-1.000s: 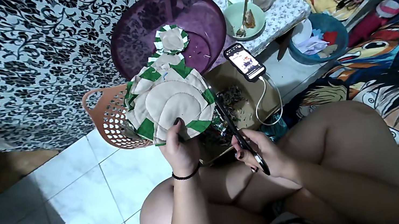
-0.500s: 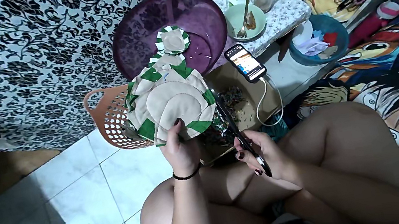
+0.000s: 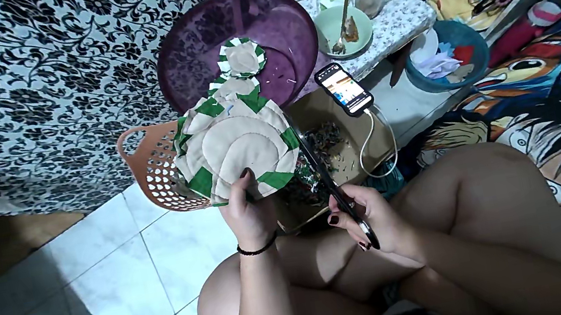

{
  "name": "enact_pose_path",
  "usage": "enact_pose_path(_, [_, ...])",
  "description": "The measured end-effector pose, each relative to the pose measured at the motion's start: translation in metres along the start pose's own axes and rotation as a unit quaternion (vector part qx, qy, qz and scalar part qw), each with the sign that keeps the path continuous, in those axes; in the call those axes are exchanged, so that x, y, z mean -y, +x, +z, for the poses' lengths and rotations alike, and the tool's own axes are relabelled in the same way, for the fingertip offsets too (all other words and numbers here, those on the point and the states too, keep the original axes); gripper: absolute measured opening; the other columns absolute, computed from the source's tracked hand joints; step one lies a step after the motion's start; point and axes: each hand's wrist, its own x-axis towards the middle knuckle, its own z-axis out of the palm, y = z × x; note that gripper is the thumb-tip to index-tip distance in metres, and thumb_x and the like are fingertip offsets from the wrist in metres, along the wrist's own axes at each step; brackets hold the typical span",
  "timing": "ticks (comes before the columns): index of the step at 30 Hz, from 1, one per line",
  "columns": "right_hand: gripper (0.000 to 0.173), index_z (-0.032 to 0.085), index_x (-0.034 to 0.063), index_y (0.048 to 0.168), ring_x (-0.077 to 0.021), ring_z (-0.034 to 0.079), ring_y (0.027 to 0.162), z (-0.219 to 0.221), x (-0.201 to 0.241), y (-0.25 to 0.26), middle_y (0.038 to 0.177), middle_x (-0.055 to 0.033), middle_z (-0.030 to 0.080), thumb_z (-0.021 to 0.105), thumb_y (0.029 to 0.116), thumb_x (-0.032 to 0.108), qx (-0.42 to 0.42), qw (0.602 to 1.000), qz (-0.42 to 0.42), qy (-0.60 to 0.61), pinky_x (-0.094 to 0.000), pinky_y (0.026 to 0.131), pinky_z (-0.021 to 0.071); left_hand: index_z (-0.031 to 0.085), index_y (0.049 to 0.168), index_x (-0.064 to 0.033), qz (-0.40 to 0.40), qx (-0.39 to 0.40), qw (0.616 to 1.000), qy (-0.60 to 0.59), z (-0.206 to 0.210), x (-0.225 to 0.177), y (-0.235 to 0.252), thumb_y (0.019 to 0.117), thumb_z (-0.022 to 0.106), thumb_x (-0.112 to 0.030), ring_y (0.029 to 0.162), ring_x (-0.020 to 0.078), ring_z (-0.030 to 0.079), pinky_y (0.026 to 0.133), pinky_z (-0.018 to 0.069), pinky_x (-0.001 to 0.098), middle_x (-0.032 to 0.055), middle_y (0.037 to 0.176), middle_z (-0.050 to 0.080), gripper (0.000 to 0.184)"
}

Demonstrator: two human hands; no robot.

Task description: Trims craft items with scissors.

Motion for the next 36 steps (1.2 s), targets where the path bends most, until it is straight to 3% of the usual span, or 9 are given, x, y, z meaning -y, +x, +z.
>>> enact_pose_path(3, [0.022, 0.061, 0.0034, 0.103, 0.0025, 0.049, 0.048, 0.000, -0.001, 0.000, 0.076, 0.0052, 0.058, 0.073, 0.0935, 0.020, 0.002, 1.000, 0.007, 0.007, -0.0150, 0.046, 0.0468, 0.060, 0.114, -0.0146, -0.019, 0.028, 0.999, 0.000, -0.005, -0.002, 0.001, 0.0935, 0.045, -0.004, 0.096, 0.0114, 0.071, 0.084, 0.0605, 0.0342, 0.0006, 0.103, 0.073, 0.028])
enact_pose_path(6, [0.023, 0.060, 0.0025, 0.105, 0.0018, 0.048, 0.048, 0.001, 0.000, -0.001, 0.079, 0.0037, 0.059, 0.071, 0.0948, 0.020, 0.010, 1.000, 0.024, 0.016, -0.0155, 0.046, 0.0472, 0.068, 0.107, -0.0207, -0.071, 0.070, 0.994, -0.044, -0.009, -0.007, -0.001, 0.0940, 0.050, -0.021, 0.086, 0.0138, 0.074, 0.067, 0.0640, 0.0360, 0.0012, 0.100, 0.076, 0.022])
enact_pose_path(9, [0.021, 0.060, 0.0037, 0.105, 0.0008, 0.049, 0.047, 0.003, 0.001, -0.002, 0.077, 0.0035, 0.058, 0.070, 0.0957, 0.020, 0.023, 0.999, 0.045, 0.019, -0.0166, 0.046, 0.0476, 0.068, 0.116, -0.0184, -0.094, 0.129, 0.977, -0.143, -0.014, -0.007, 0.001, 0.0908, 0.069, -0.035, 0.093, 0.0260, 0.075, 0.071, 0.0647, 0.0499, 0.0084, 0.110, 0.075, 0.030])
enact_pose_path(14, [0.026, 0.061, 0.0023, 0.108, 0.0009, 0.050, 0.050, 0.005, 0.001, -0.005, 0.080, 0.0021, 0.057, 0.072, 0.0945, 0.022, 0.049, 0.997, 0.049, -0.015, -0.0160, 0.048, 0.0477, 0.063, 0.124, -0.0170, -0.071, 0.095, 0.974, -0.193, -0.008, 0.002, 0.000, 0.0883, 0.071, -0.048, 0.098, 0.0268, 0.073, 0.077, 0.0629, 0.0483, 0.0102, 0.116, 0.072, 0.047])
enact_pose_path(18, [0.032, 0.062, -0.0005, 0.108, 0.0010, 0.052, 0.057, 0.007, -0.003, -0.007, 0.085, -0.0011, 0.059, 0.073, 0.0936, 0.026, 0.061, 0.996, 0.014, -0.063, -0.0149, 0.053, 0.0473, 0.055, 0.134, -0.0171, -0.038, 0.079, 0.975, -0.205, -0.002, 0.009, -0.001, 0.0843, 0.074, -0.055, 0.120, 0.0253, 0.062, 0.101, 0.0529, 0.0510, 0.0085, 0.129, 0.064, 0.066])
enact_pose_path(21, [0.033, 0.062, 0.0000, 0.108, 0.0009, 0.052, 0.057, 0.008, -0.003, -0.009, 0.084, -0.0015, 0.059, 0.074, 0.0935, 0.027, 0.061, 0.995, 0.021, -0.079, -0.0146, 0.053, 0.0479, 0.048, 0.141, -0.0126, -0.030, 0.088, 0.977, -0.194, 0.001, 0.010, -0.003, 0.0959, 0.064, -0.046, 0.132, 0.0246, 0.055, 0.114, 0.0434, 0.0486, 0.0097, 0.139, 0.059, 0.059])
enact_pose_path(26, [0.034, 0.061, -0.0012, 0.110, -0.0004, 0.052, 0.057, 0.012, -0.007, -0.010, 0.086, -0.0021, 0.058, 0.073, 0.0934, 0.025, 0.057, 0.996, 0.021, -0.067, -0.0158, 0.053, 0.0486, 0.055, 0.124, -0.0075, -0.045, -0.018, 0.989, -0.136, 0.015, 0.007, -0.007, 0.1097, 0.035, -0.014, 0.118, 0.0190, 0.063, 0.106, 0.0506, 0.0410, 0.0081, 0.120, 0.067, 0.026])
enact_pose_path(31, [0.054, 0.057, -0.0012, 0.118, -0.0006, 0.055, 0.069, 0.010, -0.010, -0.008, 0.092, -0.0002, 0.057, 0.072, 0.0919, 0.043, 0.098, 0.994, -0.004, -0.042, -0.0169, 0.061, 0.0506, 0.056, 0.116, -0.0085, -0.018, -0.067, 0.992, -0.106, 0.029, 0.011, -0.021, 0.1073, 0.040, -0.008, 0.104, 0.0178, 0.069, 0.095, 0.0577, 0.0421, 0.0066, 0.106, 0.069, 0.018])
enact_pose_path(36, [0.049, 0.056, -0.0014, 0.118, -0.0020, 0.057, 0.066, 0.007, -0.010, -0.005, 0.096, -0.0014, 0.057, 0.071, 0.0937, 0.039, 0.083, 0.996, -0.014, -0.009, -0.0198, 0.059, 0.0544, 0.060, 0.112, -0.0105, -0.008, -0.054, 0.994, -0.093, 0.036, 0.016, -0.033, 0.1063, 0.042, -0.010, 0.096, 0.0147, 0.071, 0.088, 0.0602, 0.0368, 0.0040, 0.101, 0.072, 0.019])
